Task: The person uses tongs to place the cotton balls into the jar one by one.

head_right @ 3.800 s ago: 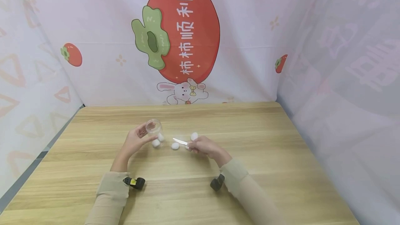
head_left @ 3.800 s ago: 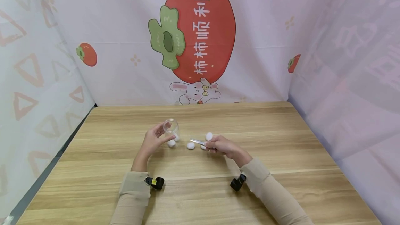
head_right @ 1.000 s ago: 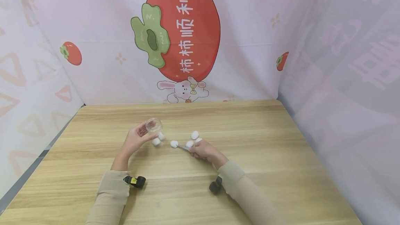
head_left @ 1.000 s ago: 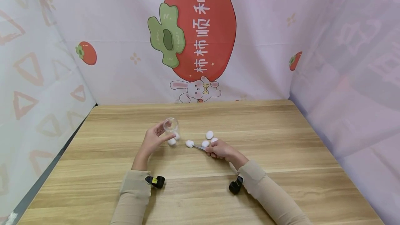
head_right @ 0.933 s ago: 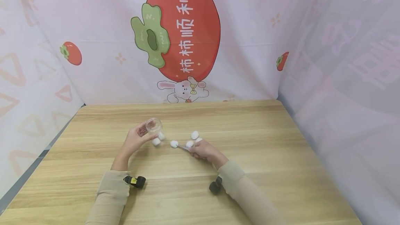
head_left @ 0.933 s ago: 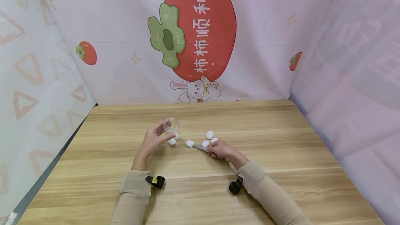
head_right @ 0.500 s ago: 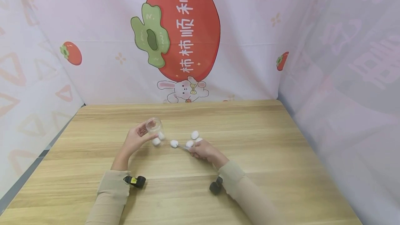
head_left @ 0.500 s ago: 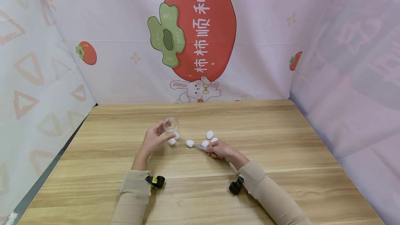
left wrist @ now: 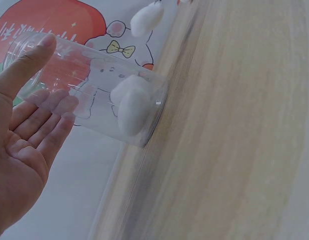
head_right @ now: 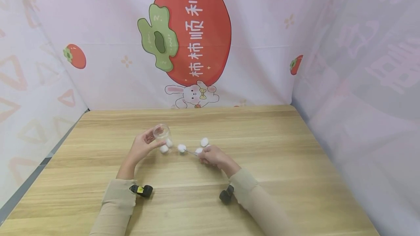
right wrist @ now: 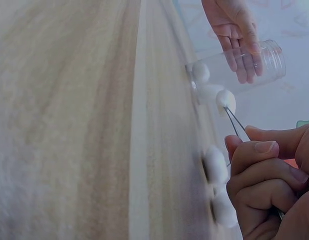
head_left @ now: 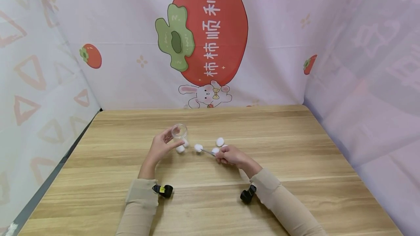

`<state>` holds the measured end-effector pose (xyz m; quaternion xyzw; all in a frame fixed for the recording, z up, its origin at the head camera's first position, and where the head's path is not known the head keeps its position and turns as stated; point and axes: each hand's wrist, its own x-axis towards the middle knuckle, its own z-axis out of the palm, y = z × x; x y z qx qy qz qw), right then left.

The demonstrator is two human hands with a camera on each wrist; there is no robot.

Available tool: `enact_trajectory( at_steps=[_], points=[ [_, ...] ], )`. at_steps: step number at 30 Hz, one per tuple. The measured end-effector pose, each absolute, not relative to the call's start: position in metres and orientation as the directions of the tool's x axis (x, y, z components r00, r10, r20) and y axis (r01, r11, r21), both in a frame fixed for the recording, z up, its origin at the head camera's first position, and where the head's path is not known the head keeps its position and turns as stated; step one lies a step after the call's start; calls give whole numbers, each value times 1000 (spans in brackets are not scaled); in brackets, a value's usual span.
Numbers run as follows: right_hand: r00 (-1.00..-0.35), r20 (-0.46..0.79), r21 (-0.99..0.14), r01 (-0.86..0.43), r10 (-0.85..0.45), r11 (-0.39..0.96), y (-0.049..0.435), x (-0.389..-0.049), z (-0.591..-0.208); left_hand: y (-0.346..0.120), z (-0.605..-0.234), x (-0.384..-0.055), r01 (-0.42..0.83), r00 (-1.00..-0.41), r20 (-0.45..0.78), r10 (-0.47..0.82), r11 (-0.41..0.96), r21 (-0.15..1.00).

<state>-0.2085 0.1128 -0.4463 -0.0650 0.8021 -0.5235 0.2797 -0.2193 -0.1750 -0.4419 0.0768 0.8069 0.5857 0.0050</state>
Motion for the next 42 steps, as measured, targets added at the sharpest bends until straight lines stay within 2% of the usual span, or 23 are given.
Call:
enact_trajectory(
  at_steps=[16, 42],
  points=[
    [-867, -345, -878, 163, -360, 450, 113, -208, -431, -178, -442, -217, 98, -991, 62, 122, 312, 945],
    [-868, -290, -906, 114, -403, 407, 118, -208, -408, -176, -442, -220, 110, -989, 71, 131, 315, 943]
  ],
)
